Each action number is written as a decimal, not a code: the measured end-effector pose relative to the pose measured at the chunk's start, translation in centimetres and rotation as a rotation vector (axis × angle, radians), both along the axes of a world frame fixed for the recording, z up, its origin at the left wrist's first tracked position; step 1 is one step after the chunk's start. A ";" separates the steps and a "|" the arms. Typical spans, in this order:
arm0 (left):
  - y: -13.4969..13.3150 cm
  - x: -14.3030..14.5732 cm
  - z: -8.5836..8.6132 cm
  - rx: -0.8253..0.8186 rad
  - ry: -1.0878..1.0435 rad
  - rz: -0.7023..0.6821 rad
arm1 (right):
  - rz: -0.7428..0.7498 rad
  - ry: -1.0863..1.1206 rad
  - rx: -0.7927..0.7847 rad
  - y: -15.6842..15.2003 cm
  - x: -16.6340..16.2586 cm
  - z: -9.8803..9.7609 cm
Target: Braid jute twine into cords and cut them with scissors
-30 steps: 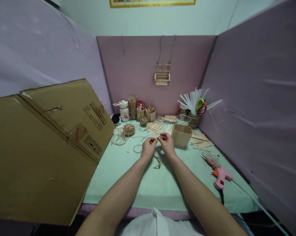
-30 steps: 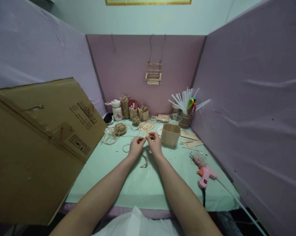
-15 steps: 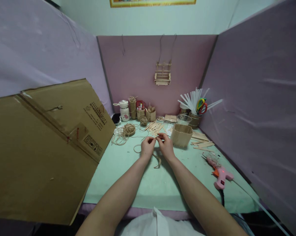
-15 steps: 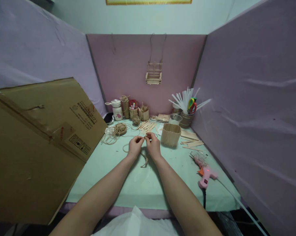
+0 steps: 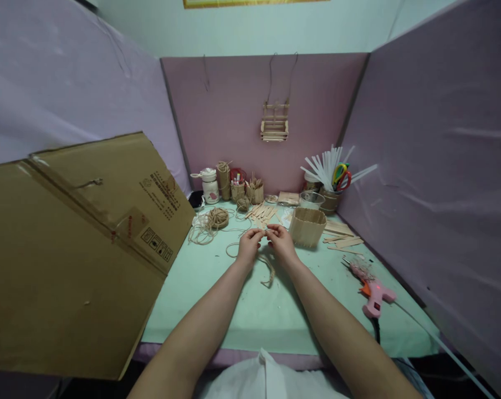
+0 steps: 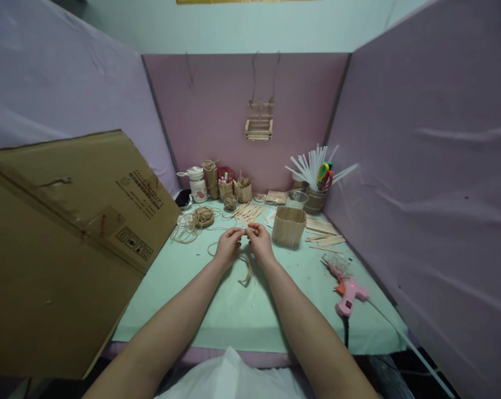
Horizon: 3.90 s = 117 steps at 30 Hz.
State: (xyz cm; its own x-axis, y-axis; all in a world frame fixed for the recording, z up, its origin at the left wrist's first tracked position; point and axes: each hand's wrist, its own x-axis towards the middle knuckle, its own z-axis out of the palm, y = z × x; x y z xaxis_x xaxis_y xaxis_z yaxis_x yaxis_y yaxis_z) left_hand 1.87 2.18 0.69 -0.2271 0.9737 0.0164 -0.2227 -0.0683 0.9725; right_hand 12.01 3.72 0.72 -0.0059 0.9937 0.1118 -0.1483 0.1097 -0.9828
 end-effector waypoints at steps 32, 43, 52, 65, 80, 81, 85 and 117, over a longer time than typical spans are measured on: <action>0.3 0.0 -0.3 0.116 0.106 0.089 | -0.177 -0.322 0.330 -0.5 0.0 0.4; 0.4 -0.5 -0.1 -0.163 -0.242 -0.129 | -0.081 -0.381 0.445 -1.0 -0.3 0.5; 0.0 -0.3 0.3 0.004 -0.140 -0.069 | -0.061 -0.255 0.281 -0.2 -0.3 0.0; 0.4 -0.3 -0.1 0.156 0.220 0.018 | -0.053 -0.163 0.154 0.4 0.4 0.3; -0.2 -0.3 -0.3 0.092 0.732 -0.003 | -0.001 -0.140 0.083 0.6 0.5 -0.7; -0.2 -0.3 -0.3 0.086 0.771 -0.021 | -0.008 -0.136 0.084 0.7 0.4 -0.8; -0.4 -0.3 -0.3 0.088 0.832 -0.069 | -0.076 -0.117 0.070 1.0 0.4 -1.1; -1.2 0.3 0.4 0.087 0.638 -0.023 | -0.145 0.036 0.174 0.3 1.0 1.1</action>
State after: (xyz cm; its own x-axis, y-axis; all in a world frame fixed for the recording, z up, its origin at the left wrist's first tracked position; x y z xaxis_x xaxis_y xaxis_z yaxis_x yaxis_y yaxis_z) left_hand 2.17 1.03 1.09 -0.1260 0.9671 0.2208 0.3956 -0.1552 0.9052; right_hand 13.00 4.05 1.84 0.1429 0.9496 0.2789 -0.1536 0.2997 -0.9416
